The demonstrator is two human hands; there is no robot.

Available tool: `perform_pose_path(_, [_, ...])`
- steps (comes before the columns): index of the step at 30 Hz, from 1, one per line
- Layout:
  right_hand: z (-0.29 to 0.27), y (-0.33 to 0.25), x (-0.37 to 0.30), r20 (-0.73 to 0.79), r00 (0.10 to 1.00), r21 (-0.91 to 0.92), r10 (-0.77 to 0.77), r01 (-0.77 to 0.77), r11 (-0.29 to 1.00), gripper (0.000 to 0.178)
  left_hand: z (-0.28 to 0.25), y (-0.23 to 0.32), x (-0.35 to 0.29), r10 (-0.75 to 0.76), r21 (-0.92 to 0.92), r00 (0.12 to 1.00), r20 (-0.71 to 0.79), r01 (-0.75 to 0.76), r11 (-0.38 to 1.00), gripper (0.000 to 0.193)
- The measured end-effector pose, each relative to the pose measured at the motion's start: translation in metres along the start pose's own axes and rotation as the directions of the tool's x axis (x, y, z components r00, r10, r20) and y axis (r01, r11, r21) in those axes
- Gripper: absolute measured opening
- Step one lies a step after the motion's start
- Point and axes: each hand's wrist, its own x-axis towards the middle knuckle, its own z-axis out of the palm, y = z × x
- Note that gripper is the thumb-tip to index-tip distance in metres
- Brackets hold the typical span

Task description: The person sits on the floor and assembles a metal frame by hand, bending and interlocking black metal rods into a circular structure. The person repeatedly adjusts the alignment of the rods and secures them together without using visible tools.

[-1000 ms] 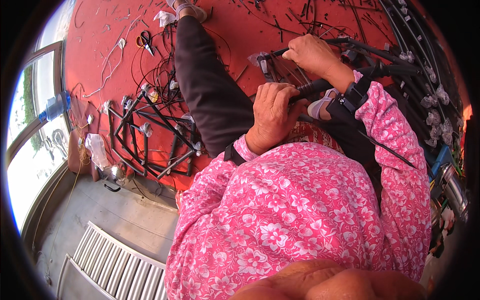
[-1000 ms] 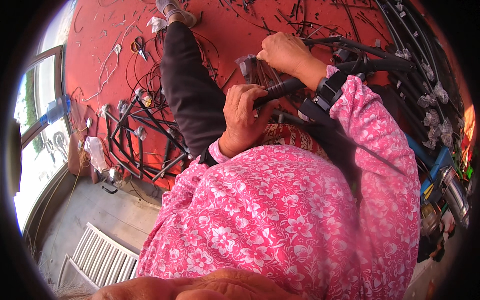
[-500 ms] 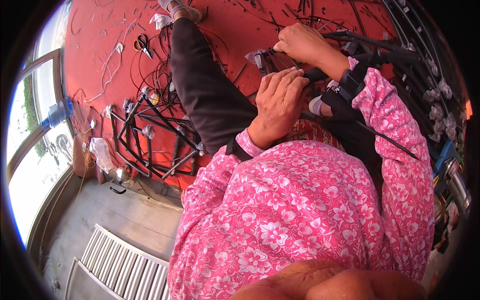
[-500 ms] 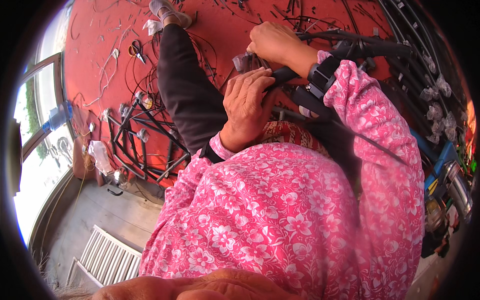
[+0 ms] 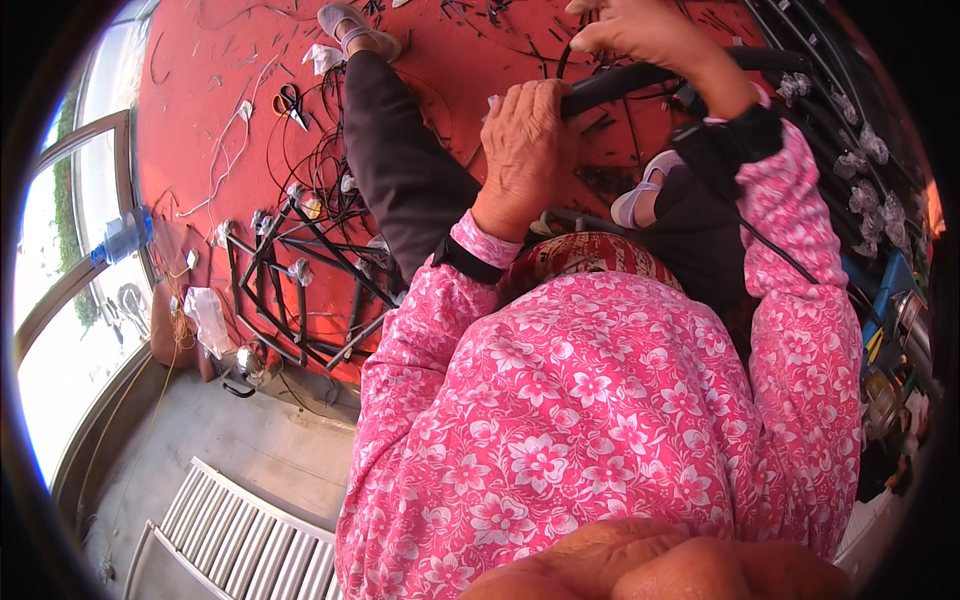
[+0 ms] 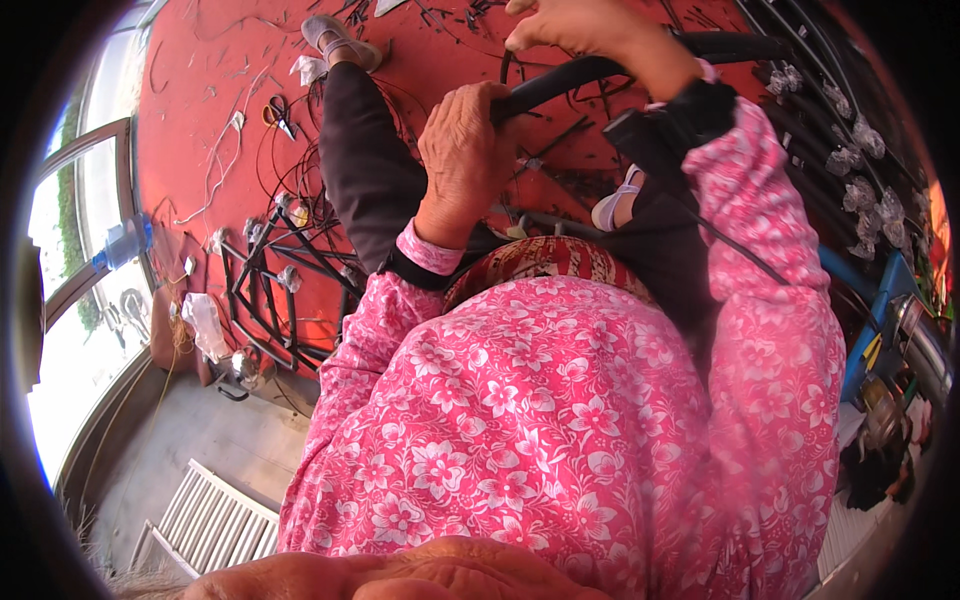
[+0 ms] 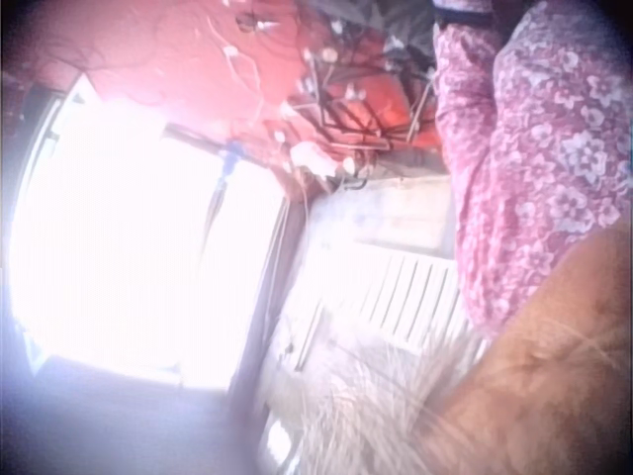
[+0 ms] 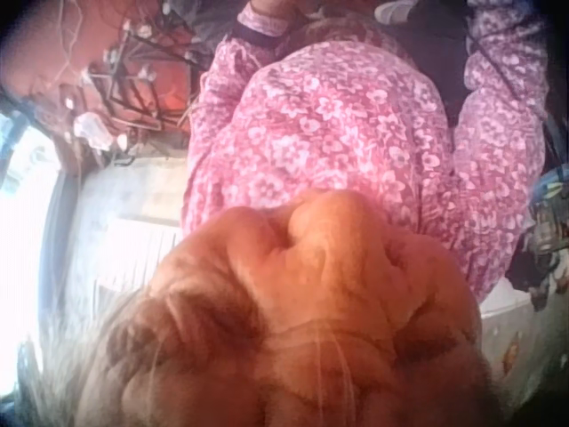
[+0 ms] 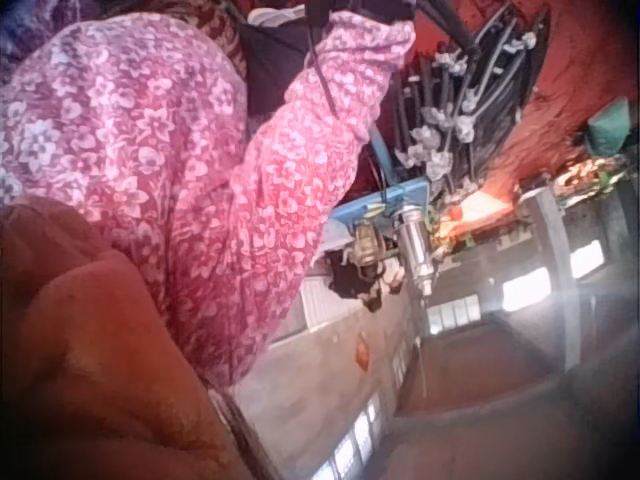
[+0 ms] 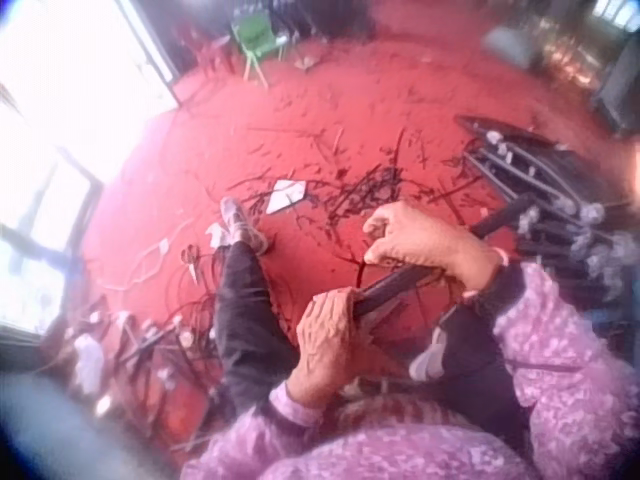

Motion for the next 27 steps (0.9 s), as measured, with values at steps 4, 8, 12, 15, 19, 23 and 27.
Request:
perform_pose_path(4, [-0.051, -0.012, -0.069, 0.086, 0.967, -0.068, 0.24, -0.235, 0.97, 0.043, 0.007, -0.008, 0.011, 0.014, 0.008, 0.998, -0.062, -0.013, 1.0, 0.031])
perform_pose_path(8, [-0.007, 0.05, -0.119, 0.257, 0.861, -0.04, 0.439, -0.444, 0.895, 0.035, 0.009, -0.016, 0.02, 0.013, -0.028, 0.995, -0.1, -0.016, 0.999, 0.028])
perform_pose_path(12, [0.064, 0.129, -0.162, 0.093, 0.931, -0.354, 0.352, -0.3, 0.886, 0.025, 0.013, -0.022, 0.032, 0.0, -0.017, 0.994, -0.107, -0.001, 1.0, 0.029])
perform_pose_path(15, [0.105, 0.165, -0.181, 0.06, 0.989, -0.528, 0.134, -0.083, 0.845, 0.021, 0.016, -0.03, 0.043, -0.008, -0.019, 0.994, -0.105, 0.007, 1.0, 0.029])
perform_pose_path(19, [0.122, 0.165, -0.175, 0.02, 0.99, -0.116, 0.143, -0.14, 0.983, 0.026, 0.02, -0.043, 0.051, -0.003, -0.016, 0.993, -0.121, 0.001, 1.0, 0.028])
perform_pose_path(23, [0.102, 0.105, -0.167, -0.035, 0.98, 0.074, 0.194, -0.191, 0.979, 0.025, 0.026, -0.05, 0.049, -0.038, 0.013, 0.987, -0.158, 0.04, 0.999, 0.029])
perform_pose_path(27, [0.076, 0.029, -0.157, -0.066, 0.98, 0.022, 0.188, -0.187, 0.982, 0.029, 0.025, -0.058, 0.048, -0.088, 0.002, 0.977, -0.193, 0.09, 0.996, 0.029])
